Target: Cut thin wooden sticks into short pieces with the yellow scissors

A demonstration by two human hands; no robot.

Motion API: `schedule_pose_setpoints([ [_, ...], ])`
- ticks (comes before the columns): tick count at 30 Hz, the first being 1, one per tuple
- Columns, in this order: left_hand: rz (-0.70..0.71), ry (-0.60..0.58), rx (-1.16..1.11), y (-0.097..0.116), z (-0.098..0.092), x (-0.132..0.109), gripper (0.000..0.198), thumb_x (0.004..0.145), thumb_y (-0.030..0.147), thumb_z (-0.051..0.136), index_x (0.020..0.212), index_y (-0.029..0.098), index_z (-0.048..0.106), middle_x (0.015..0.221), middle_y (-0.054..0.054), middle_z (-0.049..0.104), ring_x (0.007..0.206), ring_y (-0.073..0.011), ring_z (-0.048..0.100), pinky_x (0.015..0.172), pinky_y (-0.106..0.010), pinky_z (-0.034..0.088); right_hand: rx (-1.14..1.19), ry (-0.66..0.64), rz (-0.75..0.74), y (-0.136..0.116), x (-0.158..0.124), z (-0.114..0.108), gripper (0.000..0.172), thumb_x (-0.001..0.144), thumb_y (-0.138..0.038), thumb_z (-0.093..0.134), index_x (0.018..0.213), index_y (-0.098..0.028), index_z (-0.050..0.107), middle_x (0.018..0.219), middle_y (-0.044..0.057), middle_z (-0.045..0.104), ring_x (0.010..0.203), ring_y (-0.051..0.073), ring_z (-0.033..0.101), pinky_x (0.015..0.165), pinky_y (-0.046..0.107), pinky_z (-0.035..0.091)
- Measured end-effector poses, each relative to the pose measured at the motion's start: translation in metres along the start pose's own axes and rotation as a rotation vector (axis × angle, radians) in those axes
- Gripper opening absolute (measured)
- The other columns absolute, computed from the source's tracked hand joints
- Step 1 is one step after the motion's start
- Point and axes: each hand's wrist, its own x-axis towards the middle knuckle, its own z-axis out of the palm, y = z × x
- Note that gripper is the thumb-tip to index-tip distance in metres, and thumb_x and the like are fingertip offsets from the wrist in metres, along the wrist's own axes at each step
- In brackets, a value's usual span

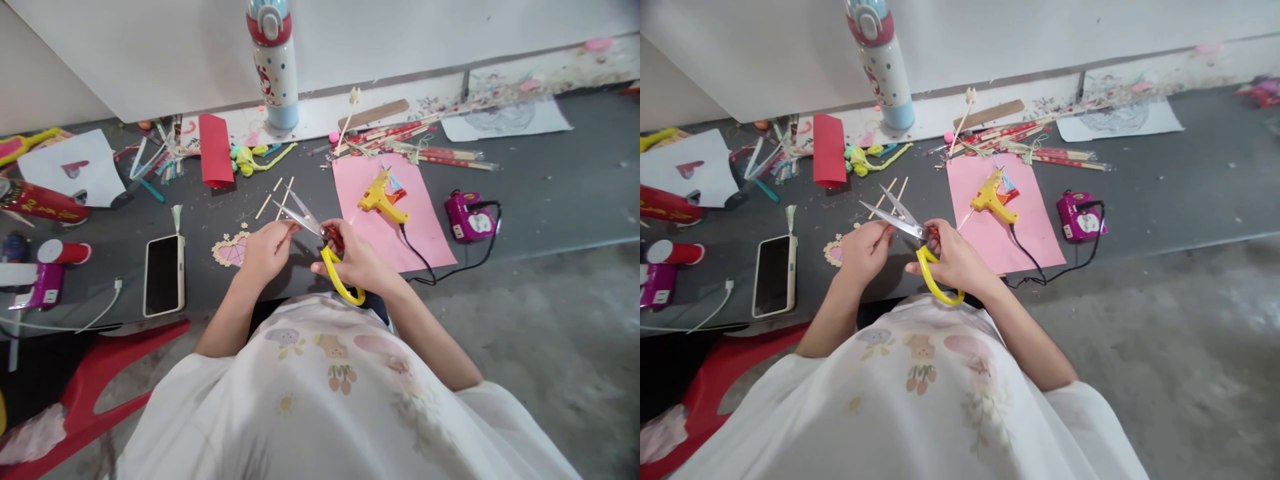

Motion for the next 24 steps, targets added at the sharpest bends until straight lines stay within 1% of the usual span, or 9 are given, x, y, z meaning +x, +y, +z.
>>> schedule_pose_setpoints([
  [5, -0.049, -0.101, -0.097, 0.002, -0.009, 0.007, 0.03, 0.095, 0.029, 0.044, 0.079, 0.018, 0.066, 0.06, 0.0, 0.061, 0.056, -0.0106, 0.056, 0.059, -0.022, 0.042, -0.01, 0.0, 0.02, 0.001, -0.001, 0.0, 0.065, 0.064, -0.036, 0.078, 0.117, -0.019, 0.045, 0.091, 0.001, 0.052, 0.075, 0.013, 0.05, 0.069, 0.029, 0.047],
  [9, -0.12, -0.172, -0.145, 0.003, -0.014, 0.01, 0.033, 0.095, 0.033, 0.043, 0.078, 0.017, 0.066, 0.054, 0.001, 0.056, 0.05, -0.0108, 0.05, 0.055, -0.023, 0.039, 0.061, 0.008, 0.028, 0.008, 0.0, 0.003, 0.061, 0.066, -0.036, 0.077, 0.117, -0.022, 0.047, 0.089, -0.001, 0.053, 0.073, 0.012, 0.051, 0.068, 0.028, 0.047],
  [14, -0.187, -0.237, -0.199, 0.003, -0.016, 0.014, 0.032, 0.094, 0.032, 0.043, 0.081, 0.016, 0.066, 0.053, 0.002, 0.055, 0.05, -0.0105, 0.049, 0.053, -0.023, 0.036, 0.125, 0.053, 0.031, 0.017, 0.001, 0.009, 0.056, 0.066, -0.036, 0.077, 0.112, -0.022, 0.05, 0.082, -0.003, 0.052, 0.068, 0.011, 0.049, 0.064, 0.026, 0.044],
  [18, -0.24, -0.294, -0.244, 0.003, -0.017, 0.017, 0.033, 0.093, 0.032, 0.043, 0.073, 0.016, 0.063, 0.053, 0.003, 0.054, 0.05, -0.0096, 0.046, 0.053, -0.023, 0.035, 0.078, 0.066, 0.06, 0.016, 0.001, 0.009, 0.051, 0.065, -0.036, 0.077, 0.108, -0.022, 0.052, 0.074, -0.005, 0.05, 0.065, 0.01, 0.048, 0.059, 0.025, 0.04],
  [22, -0.258, -0.327, -0.242, 0.002, -0.017, 0.02, 0.035, 0.094, 0.035, 0.042, 0.073, 0.016, 0.063, 0.056, 0.002, 0.057, 0.053, -0.0103, 0.049, 0.055, -0.023, 0.035, 0.013, 0.079, 0.11, 0.013, 0.002, 0.007, 0.049, 0.064, -0.037, 0.077, 0.104, -0.022, 0.054, 0.072, -0.006, 0.052, 0.064, 0.011, 0.049, 0.059, 0.025, 0.039],
  [24, -0.239, -0.335, -0.191, 0.003, -0.015, 0.021, 0.036, 0.095, 0.037, 0.04, 0.076, 0.017, 0.063, 0.061, 0.0, 0.059, 0.058, -0.0117, 0.052, 0.058, -0.024, 0.037, 0.032, 0.087, 0.138, 0.013, 0.004, 0.008, 0.049, 0.063, -0.038, 0.077, 0.104, -0.022, 0.055, 0.073, -0.005, 0.054, 0.064, 0.011, 0.05, 0.059, 0.026, 0.039],
])
